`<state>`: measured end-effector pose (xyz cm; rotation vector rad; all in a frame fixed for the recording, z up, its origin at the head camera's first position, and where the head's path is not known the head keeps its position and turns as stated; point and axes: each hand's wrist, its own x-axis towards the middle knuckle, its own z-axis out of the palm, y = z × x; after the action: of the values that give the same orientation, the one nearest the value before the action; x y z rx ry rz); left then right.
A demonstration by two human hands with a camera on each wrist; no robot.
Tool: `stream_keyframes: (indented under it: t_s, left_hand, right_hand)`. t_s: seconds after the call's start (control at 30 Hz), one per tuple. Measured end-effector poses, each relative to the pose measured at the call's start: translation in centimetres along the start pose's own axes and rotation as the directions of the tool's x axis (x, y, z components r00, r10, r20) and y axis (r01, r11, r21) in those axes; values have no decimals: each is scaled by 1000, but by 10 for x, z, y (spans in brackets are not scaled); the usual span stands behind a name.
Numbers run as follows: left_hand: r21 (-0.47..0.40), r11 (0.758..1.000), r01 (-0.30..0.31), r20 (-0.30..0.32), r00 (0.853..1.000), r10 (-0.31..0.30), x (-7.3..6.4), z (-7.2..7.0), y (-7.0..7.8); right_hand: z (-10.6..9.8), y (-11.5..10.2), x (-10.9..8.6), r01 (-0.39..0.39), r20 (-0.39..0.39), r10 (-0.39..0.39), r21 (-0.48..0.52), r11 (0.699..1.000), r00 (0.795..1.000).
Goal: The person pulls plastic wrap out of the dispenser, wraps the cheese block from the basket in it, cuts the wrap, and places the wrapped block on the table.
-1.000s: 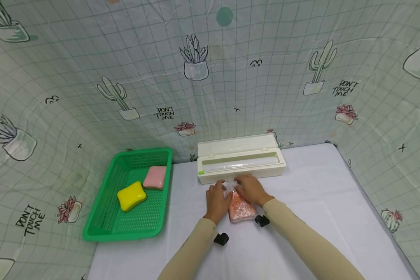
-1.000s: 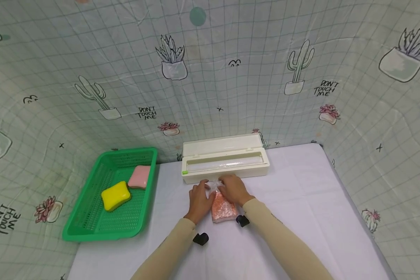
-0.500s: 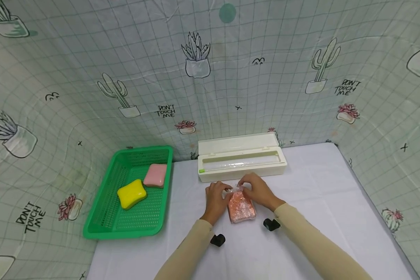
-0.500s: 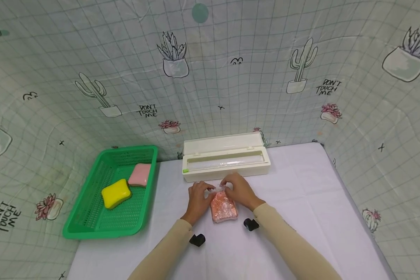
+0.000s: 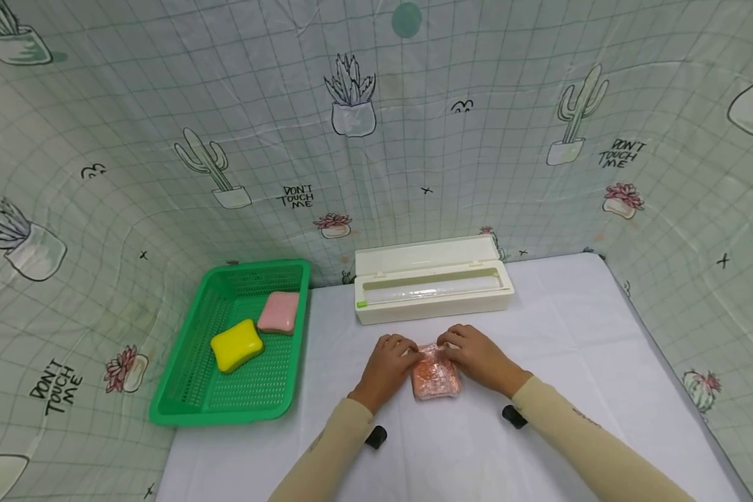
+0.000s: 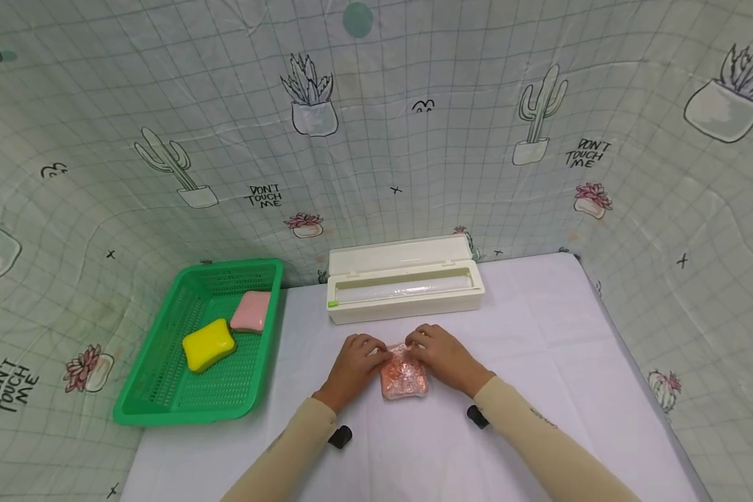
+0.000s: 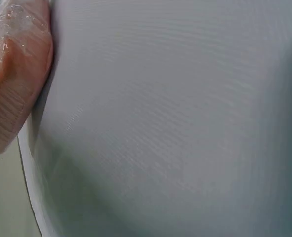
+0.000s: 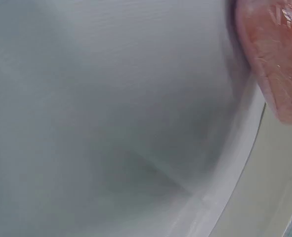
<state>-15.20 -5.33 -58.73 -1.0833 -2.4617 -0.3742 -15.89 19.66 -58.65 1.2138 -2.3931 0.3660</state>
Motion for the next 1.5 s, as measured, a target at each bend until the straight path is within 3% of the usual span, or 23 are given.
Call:
stream_keyframes:
  t_s: [0.13,0.3,0.5,0.63,0.83,1.17,1.23,1.3,1.4,1.5]
  left_hand:
    - [140,990,-31,117,993,14,-3,-1,7]
    - [206,978,31,214,974,-75,-6,-3,17]
    - [240,968,70,214,969,-123,-9,-3,26]
    - [262,963,68,225,966,-130,-12,-1,28]
    - [268,960,81,277,948,-157,-13,-2,32]
    - [310,946,97,331,921,-203,-13,1,37]
    - [333,938,98,311,927,-208,-13,1,39]
    - [347,933,98,268,943,-199,-13,0,42]
    - [348,934,85,175,973,-154,-12,0,50]
    - [336,940,53,109,989,-95,-11,1,58]
  right_hand:
    - [-2,-4,-6,24,89,-18,-69,997,996]
    - [-5,-9,-12,-32,175,40,-50,998,984]
    - [-1,-14,-13,-142,179,139,4,990,974]
    - [1,-18,-12,-119,169,124,-38,992,978]
    - [3,-21,-13,-99,164,112,-84,992,980]
    - [5,-22,-15,-106,141,114,-59,993,984]
    - [5,-21,-15,-101,132,108,-56,993,985]
    - [6,-21,-17,-101,121,106,-49,994,987]
    - [6,-20,-19,-101,109,105,-39,994,988]
    - [5,-17,-20,-103,96,106,-33,994,990]
